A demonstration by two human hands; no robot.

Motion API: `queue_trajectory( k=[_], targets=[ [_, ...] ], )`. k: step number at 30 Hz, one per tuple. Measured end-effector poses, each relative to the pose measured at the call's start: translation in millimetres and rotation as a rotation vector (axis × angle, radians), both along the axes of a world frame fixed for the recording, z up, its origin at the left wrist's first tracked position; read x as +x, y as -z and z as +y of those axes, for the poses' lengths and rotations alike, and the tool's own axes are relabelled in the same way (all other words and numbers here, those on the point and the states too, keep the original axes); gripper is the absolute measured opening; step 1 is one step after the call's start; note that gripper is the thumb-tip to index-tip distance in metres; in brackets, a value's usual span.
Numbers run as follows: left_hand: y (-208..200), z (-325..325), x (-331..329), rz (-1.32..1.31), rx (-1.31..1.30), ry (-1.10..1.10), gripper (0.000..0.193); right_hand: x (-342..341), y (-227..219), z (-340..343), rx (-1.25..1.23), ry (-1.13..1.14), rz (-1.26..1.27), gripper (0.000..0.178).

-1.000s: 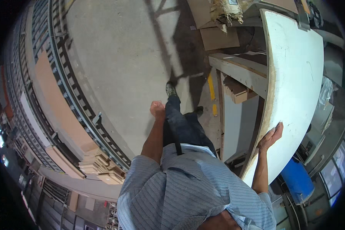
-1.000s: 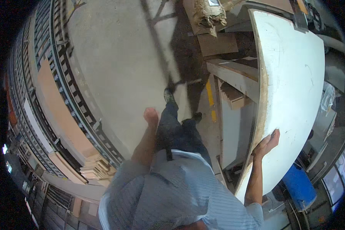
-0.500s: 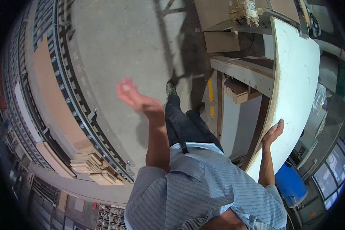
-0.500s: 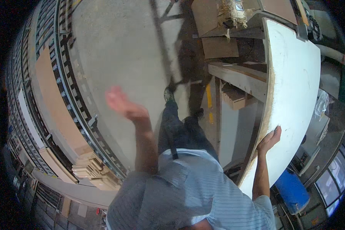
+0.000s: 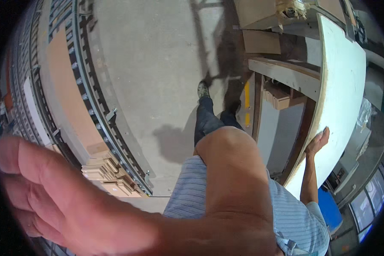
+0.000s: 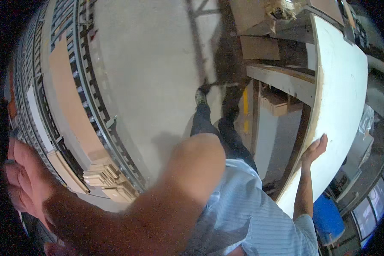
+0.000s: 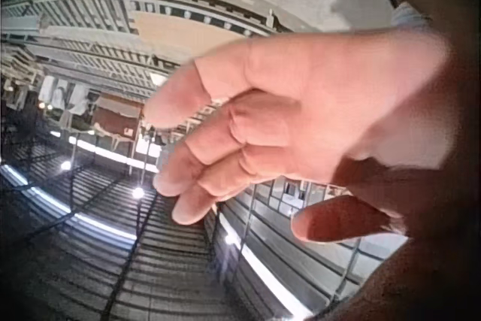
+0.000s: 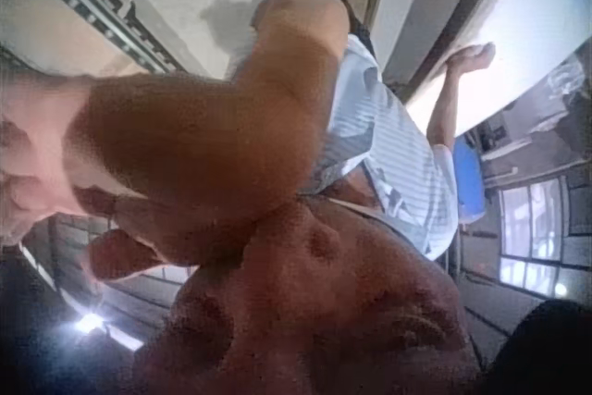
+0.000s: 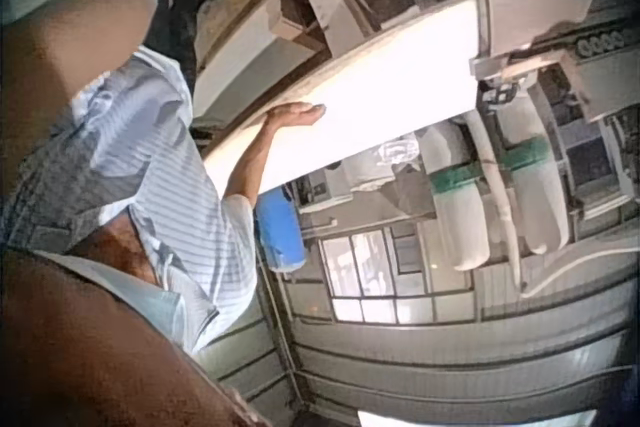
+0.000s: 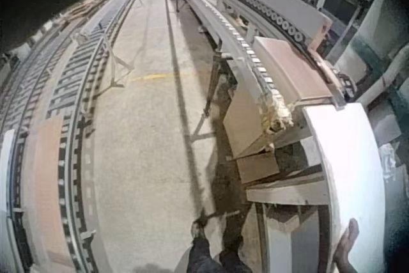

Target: Feeding wood panels into a processing machine and stacking them.

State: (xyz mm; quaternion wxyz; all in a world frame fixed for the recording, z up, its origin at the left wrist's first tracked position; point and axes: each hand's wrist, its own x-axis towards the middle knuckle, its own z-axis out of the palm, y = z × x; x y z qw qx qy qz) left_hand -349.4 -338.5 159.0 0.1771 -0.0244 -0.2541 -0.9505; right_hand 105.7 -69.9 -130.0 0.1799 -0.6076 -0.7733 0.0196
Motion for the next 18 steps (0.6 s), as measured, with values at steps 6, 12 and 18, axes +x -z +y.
queue_trajectory(
  k=[6, 12, 18],
  targets=[
    [31, -31, 48, -0.046, -0.090, 0.001, 0.059, 3, -12, -4, -0.013, -0.037, 0.033, 0.053],
    [153, 106, -52, -0.087, -0.076, 0.041, 0.069, -12, -7, -4, -0.134, 0.045, 0.136, 0.045],
    [225, 110, -57, -0.584, 0.262, 0.858, 0.070, -23, -16, -6, 0.046, -0.021, 0.081, 0.042]
  ],
)
